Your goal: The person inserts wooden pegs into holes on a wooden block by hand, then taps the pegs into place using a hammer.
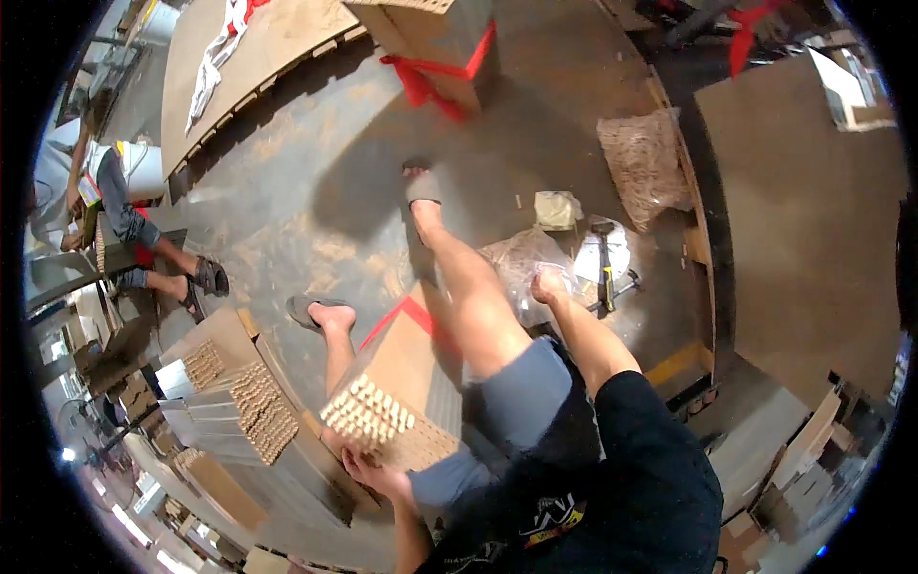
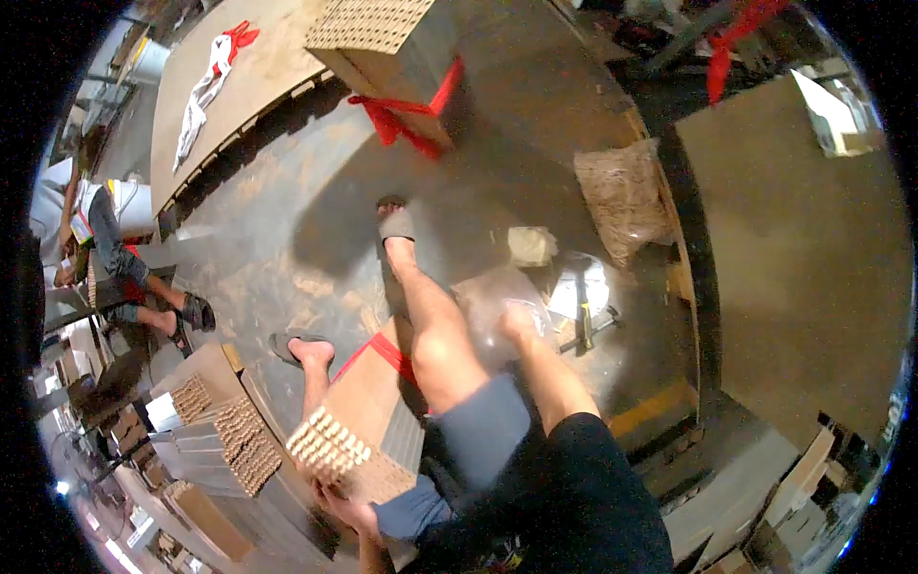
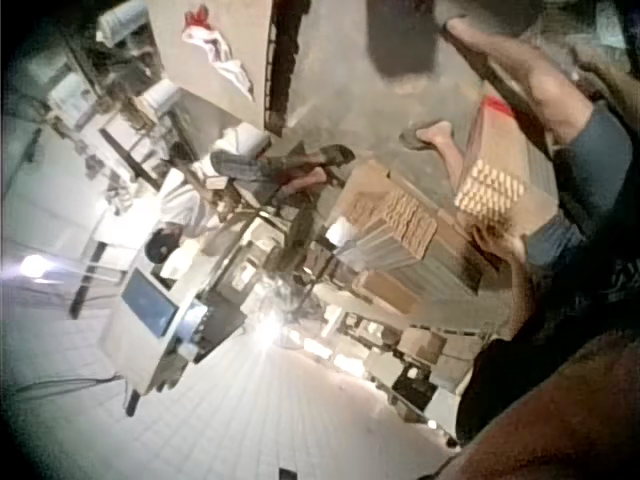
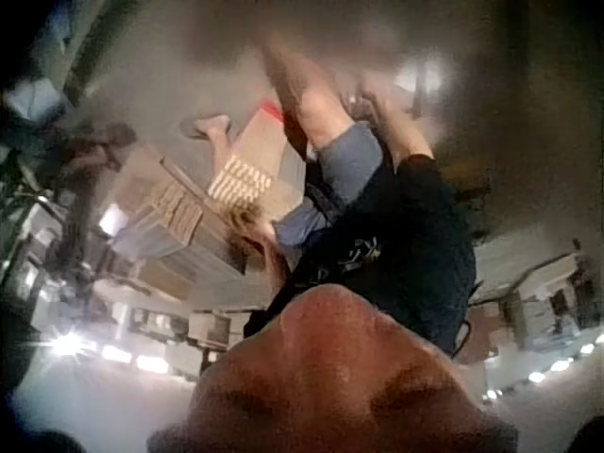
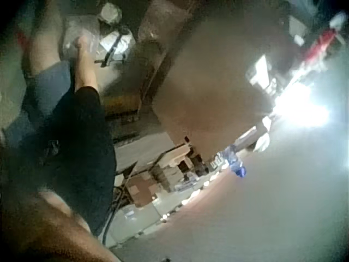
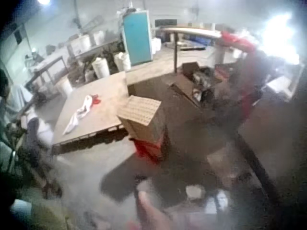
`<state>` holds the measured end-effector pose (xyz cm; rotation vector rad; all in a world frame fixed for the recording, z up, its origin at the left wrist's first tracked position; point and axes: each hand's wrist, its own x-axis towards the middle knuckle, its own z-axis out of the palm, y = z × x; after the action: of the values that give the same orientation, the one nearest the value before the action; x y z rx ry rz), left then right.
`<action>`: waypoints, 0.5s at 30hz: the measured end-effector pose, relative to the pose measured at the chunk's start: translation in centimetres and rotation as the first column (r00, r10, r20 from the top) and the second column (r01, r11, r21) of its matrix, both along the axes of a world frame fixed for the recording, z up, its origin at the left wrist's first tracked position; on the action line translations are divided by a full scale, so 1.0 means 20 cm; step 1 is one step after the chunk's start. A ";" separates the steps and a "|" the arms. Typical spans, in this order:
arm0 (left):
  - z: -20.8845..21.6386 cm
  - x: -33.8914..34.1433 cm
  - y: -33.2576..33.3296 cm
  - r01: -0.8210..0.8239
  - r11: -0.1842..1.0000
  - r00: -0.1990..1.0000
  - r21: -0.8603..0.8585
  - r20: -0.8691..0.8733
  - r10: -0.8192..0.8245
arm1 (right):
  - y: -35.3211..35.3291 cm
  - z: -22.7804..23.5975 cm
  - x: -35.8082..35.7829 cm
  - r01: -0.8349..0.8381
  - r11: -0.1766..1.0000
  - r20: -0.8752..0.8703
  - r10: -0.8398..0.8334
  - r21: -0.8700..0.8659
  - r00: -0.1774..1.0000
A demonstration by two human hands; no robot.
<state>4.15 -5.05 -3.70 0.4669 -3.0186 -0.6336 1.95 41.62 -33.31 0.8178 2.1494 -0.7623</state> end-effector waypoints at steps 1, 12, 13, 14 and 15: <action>0.05 0.02 -0.07 0.148 0.955 0.989 -0.255 0.064 -0.136 | -0.09 -0.11 -0.03 -0.080 0.997 -0.014 0.080 0.002 0.997; -0.08 0.25 -0.42 0.034 0.978 0.993 -0.204 0.119 -0.010 | -0.42 -1.08 -0.94 0.387 0.657 -0.196 -0.633 -0.647 0.749; -0.16 0.23 -0.38 0.039 0.989 0.992 -0.143 0.126 -0.021 | -0.27 -1.10 -1.01 0.463 0.634 -0.179 -0.688 -0.619 0.703; -0.20 0.23 -0.37 0.020 0.992 0.992 -0.125 0.126 -0.004 | -0.22 -1.14 -1.02 0.513 0.601 -0.152 -0.727 -0.613 0.670; -0.24 0.23 -0.35 0.011 0.993 0.991 -0.114 0.132 0.004 | -0.10 -1.14 -0.90 0.550 0.597 -0.152 -0.746 -0.585 0.648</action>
<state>8.68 -12.14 -8.40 0.5178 -3.1590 -0.4437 -16.05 39.68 -56.04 1.2831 1.7611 -1.9293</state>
